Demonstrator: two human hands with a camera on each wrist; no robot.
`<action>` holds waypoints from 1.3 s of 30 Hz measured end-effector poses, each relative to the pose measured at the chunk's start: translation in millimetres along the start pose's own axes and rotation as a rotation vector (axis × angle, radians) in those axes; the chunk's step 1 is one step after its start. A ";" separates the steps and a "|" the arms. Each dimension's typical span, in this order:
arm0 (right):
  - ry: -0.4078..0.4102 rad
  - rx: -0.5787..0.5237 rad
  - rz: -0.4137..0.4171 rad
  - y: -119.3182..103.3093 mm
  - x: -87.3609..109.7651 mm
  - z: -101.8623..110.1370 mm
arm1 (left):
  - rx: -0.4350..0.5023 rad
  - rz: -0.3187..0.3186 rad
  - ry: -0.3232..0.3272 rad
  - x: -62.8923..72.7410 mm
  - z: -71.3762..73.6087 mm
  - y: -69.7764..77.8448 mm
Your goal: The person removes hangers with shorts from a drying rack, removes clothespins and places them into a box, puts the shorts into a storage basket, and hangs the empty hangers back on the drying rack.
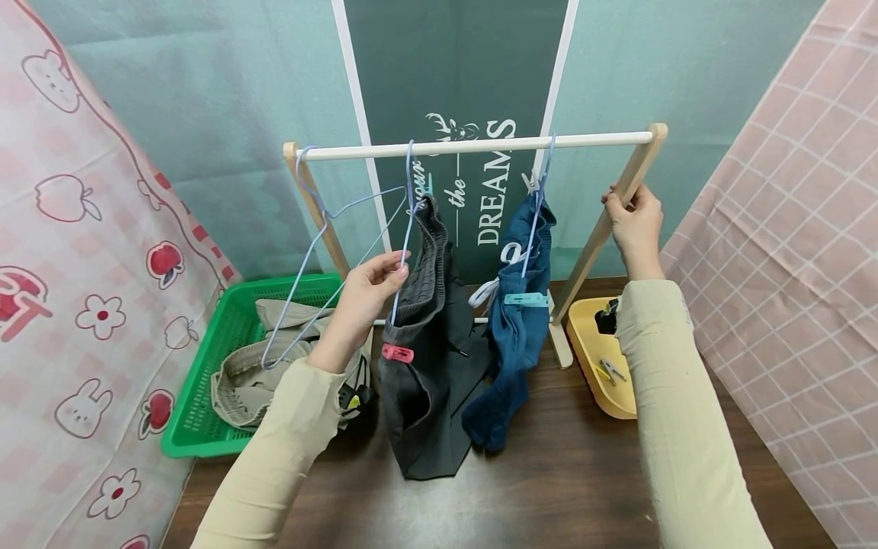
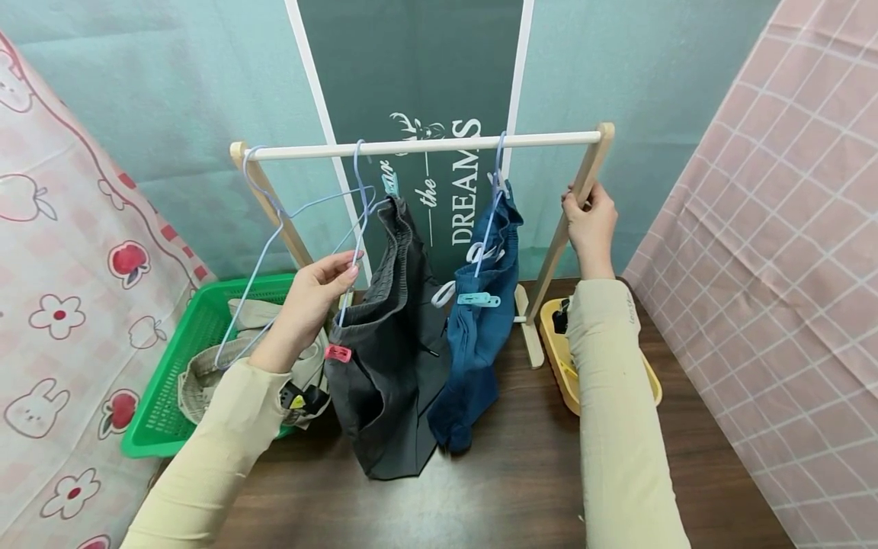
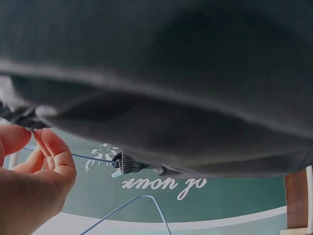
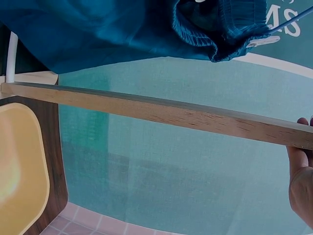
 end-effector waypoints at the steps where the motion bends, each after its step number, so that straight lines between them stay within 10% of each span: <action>1: 0.000 0.001 0.001 -0.3 0.2 0.2 | 0.003 -0.005 0.002 0.0 0.1 0.0; 18: 0.000 -0.005 0.026 -1.0 2.8 0.2 | 0.040 -0.013 0.000 1.7 5.3 2.7; 39: -0.002 0.004 0.022 1.0 2.4 1.9 | -0.044 -0.061 0.156 2.4 28.9 6.5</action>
Point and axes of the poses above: each hand's wrist, its own x-axis away from the middle knuckle, its own z-axis out of the back of the hand, y = z × x, the point moved 1 cm from there along -x, towards the middle knuckle, and after that the axes turned 5 degrees about y, right-handed, at the moved point
